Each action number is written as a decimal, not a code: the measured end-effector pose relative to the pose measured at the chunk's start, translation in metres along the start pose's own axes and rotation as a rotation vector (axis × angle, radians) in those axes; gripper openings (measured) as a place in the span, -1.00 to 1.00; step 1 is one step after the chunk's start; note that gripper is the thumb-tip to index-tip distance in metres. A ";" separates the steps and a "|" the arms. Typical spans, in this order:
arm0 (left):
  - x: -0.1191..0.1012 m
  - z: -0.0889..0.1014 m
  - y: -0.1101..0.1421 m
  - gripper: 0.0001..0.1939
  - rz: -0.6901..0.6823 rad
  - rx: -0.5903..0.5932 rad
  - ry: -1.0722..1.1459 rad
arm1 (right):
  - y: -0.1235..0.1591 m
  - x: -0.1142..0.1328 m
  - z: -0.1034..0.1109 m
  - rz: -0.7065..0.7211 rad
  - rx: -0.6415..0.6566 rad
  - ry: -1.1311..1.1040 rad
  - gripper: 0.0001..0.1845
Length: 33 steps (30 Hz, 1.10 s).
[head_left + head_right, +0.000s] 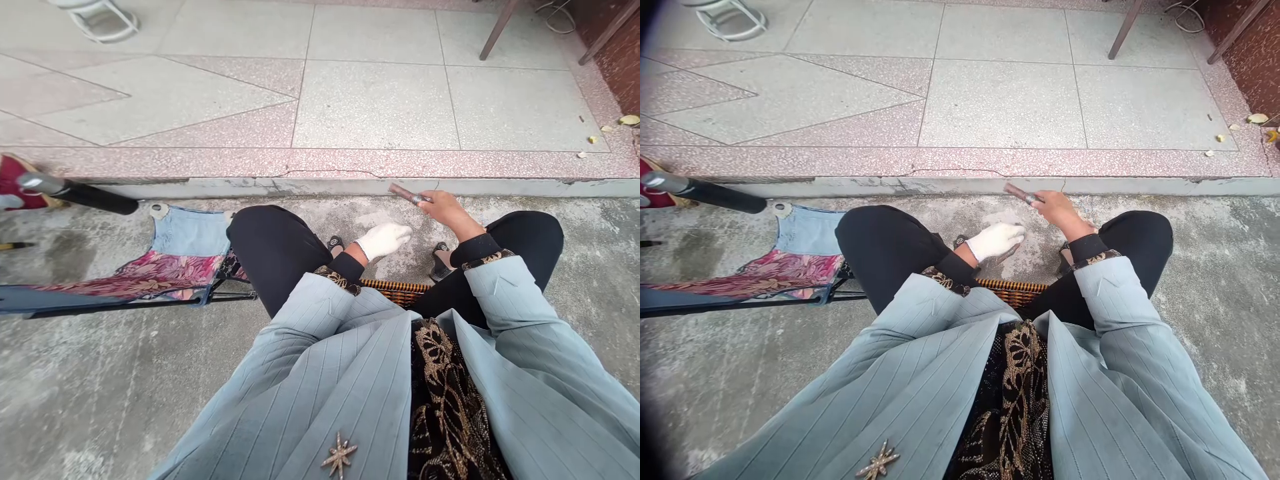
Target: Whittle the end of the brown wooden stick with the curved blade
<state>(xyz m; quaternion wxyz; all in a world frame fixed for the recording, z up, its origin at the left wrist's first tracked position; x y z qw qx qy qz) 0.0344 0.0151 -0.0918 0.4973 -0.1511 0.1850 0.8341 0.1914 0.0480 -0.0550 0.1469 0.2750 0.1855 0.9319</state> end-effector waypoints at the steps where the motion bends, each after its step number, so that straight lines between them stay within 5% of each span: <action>1: -0.001 0.000 0.001 -0.66 -0.005 0.005 -0.024 | 0.000 0.002 0.000 -0.003 -0.021 0.159 -0.53; 4: -0.006 0.000 0.002 -0.66 -0.020 0.035 -0.056 | 0.005 0.003 -0.014 0.004 0.089 0.513 -0.57; 7: -0.008 0.003 0.003 -0.67 -0.033 0.043 -0.051 | 0.013 -0.001 -0.032 0.014 0.286 0.638 -0.72; 11: 0.001 0.016 0.006 -0.66 -0.035 -0.030 -0.003 | 0.036 -0.012 -0.051 0.006 0.762 0.401 -0.67; 14: 0.012 0.025 0.007 -0.65 -0.054 -0.117 0.121 | 0.053 -0.001 -0.037 0.182 1.008 0.045 -0.41; 19: 0.024 0.016 0.004 -0.63 0.052 -0.162 0.300 | 0.039 0.007 0.013 0.275 0.659 -0.340 -0.42; 25: 0.016 -0.002 -0.004 -0.64 0.082 -0.106 0.239 | 0.025 0.009 -0.004 0.139 0.498 -0.457 -0.55; 29: 0.016 -0.002 -0.002 -0.62 0.075 -0.113 0.125 | 0.010 0.003 -0.010 0.032 0.322 -0.318 -0.58; 33: 0.013 -0.003 -0.001 -0.62 0.049 -0.080 0.101 | 0.005 0.003 -0.008 0.022 0.184 0.113 -0.70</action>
Point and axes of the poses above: each hand's wrist, its own y-axis away from the middle knuckle, its own z-axis out of the back of the hand, x = y × z, the point moved 7 cm from there along -y, towards the middle knuckle, and after that the axes turned 10 degrees about -z, right-handed, at the moved point
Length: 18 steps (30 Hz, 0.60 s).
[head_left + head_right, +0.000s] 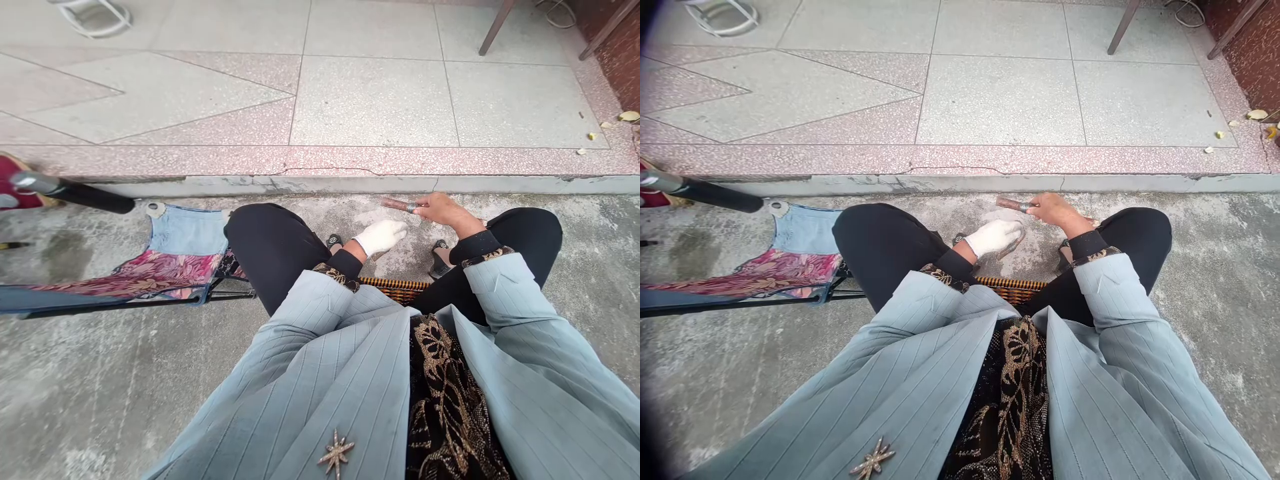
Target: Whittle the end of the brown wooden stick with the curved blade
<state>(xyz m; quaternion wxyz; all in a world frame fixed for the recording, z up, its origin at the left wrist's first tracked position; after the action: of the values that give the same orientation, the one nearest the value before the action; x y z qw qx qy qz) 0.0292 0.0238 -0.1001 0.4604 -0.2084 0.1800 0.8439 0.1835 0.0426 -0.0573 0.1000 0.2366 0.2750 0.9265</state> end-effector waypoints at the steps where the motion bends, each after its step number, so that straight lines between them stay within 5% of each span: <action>1: -0.001 0.000 0.000 -0.62 -0.002 0.007 -0.009 | 0.000 0.001 0.001 -0.005 -0.031 0.123 -0.70; 5: -0.007 0.000 0.000 -0.66 0.002 0.033 -0.058 | 0.001 0.003 -0.005 -0.056 -0.050 0.470 -0.59; 10: -0.010 0.005 0.003 -0.71 -0.007 0.076 -0.139 | 0.004 -0.001 -0.033 -0.094 0.225 0.584 -0.68; 15: -0.010 0.018 0.001 -0.73 -0.156 0.020 -0.007 | 0.035 0.003 -0.048 0.176 0.797 0.087 -0.70; 18: 0.002 0.024 -0.002 -0.71 -0.091 -0.097 0.169 | 0.033 0.011 -0.018 0.333 0.651 -0.345 -0.53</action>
<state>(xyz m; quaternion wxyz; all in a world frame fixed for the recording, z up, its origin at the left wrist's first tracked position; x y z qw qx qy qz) 0.0253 0.0377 -0.0807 0.4708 -0.3089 0.1673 0.8093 0.1634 0.0102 -0.0475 -0.0871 0.4492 0.4912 0.7412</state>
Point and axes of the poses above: each hand's wrist, its own y-axis away from the middle knuckle, its own z-axis out of the back of the hand, x = y × z, the point moved 7 cm from there along -y, towards the middle knuckle, and after that the axes turned 10 degrees about -z, right-handed, at the moved point
